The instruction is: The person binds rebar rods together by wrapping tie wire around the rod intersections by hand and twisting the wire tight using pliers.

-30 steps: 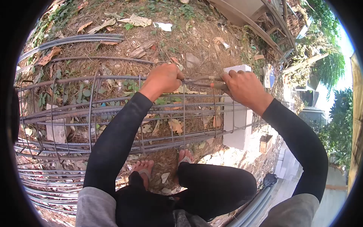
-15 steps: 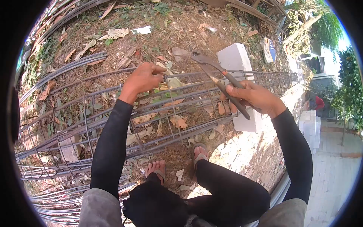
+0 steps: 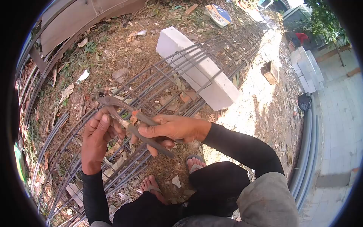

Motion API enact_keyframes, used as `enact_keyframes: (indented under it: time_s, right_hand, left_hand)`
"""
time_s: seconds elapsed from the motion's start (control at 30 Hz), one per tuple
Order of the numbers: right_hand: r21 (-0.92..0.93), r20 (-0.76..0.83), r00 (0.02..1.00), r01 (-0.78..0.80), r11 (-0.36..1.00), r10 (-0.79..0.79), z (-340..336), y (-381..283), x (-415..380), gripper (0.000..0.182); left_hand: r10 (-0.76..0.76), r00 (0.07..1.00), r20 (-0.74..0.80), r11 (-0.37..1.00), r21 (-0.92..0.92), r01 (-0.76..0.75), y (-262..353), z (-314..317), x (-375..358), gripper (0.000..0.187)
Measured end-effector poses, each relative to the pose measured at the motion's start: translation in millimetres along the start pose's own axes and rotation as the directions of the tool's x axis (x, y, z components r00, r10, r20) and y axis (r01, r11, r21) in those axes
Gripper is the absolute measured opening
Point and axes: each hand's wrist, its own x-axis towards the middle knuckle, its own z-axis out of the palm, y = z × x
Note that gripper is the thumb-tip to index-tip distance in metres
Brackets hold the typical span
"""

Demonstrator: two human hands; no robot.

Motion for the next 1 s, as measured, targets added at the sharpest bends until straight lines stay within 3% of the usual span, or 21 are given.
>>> enact_keyframes:
  time_s: [0.1,0.13,0.23,0.33,0.4,0.5,0.53,0.57,0.63,0.73,0.83,0.93,1.0]
  right_hand:
    - [0.084,0.031,0.999,0.016,0.996,-0.018,-6,21,-17,0.065]
    - [0.113,0.111,0.994,0.009,0.994,-0.021,-14,35,-20,0.074]
    - [0.345,0.178,0.977,0.053,0.937,-0.121,-5,83,-26,0.075]
    - [0.332,0.188,0.960,0.136,0.934,-0.207,-17,129,-46,0.076]
    - [0.326,0.153,0.952,0.204,0.923,-0.265,-29,146,-65,0.074]
    - [-0.050,-0.279,0.929,0.237,0.970,-0.242,-73,136,-118,0.071]
    - [-0.379,-0.492,0.762,0.247,0.892,-0.420,-95,133,-130,0.069]
    - [-0.657,-0.588,0.527,0.132,0.743,-0.614,-120,134,-141,0.069]
    - [-0.718,-0.693,0.357,-0.260,0.645,-0.627,-176,123,-160,0.068]
    - [-0.573,-0.790,0.193,-0.571,0.588,-0.582,-226,114,-169,0.064]
    - [-0.619,-0.573,0.138,-0.719,0.316,-0.808,-257,136,-155,0.059]
    - [-0.620,-0.446,-0.022,-0.714,0.326,-0.895,-209,130,-142,0.045]
    - [-0.772,-0.632,0.236,-0.277,0.572,-0.739,-150,133,-117,0.045]
  left_hand:
    - [-0.064,0.987,-0.145,0.964,0.248,0.099,-10,12,-9,0.035]
    - [-0.014,0.978,-0.210,0.938,0.336,0.085,-18,16,-12,0.032]
    - [-0.043,0.957,-0.287,0.798,0.567,0.206,-10,26,-16,0.031]
    - [0.012,0.926,-0.378,0.566,0.766,0.305,-19,26,-14,0.030]
    - [0.066,0.937,-0.344,0.503,0.822,0.266,-15,15,-11,0.030]
    - [0.031,0.928,-0.370,0.608,0.744,0.276,9,47,11,0.027]
    - [0.038,0.929,-0.369,0.619,0.738,0.268,13,56,20,0.026]
    - [0.041,0.929,-0.369,0.631,0.730,0.262,15,65,29,0.025]
    - [-0.026,0.962,-0.273,0.645,0.730,0.225,16,84,43,0.026]
    - [-0.144,0.970,-0.196,0.702,0.670,0.240,-7,118,54,0.029]
    - [-0.282,0.951,-0.126,0.743,0.599,0.300,-39,133,48,0.029]
    - [-0.359,0.928,-0.103,0.811,0.457,0.365,-56,130,36,0.027]
    - [-0.420,0.896,-0.144,0.843,0.304,0.444,-67,122,33,0.023]
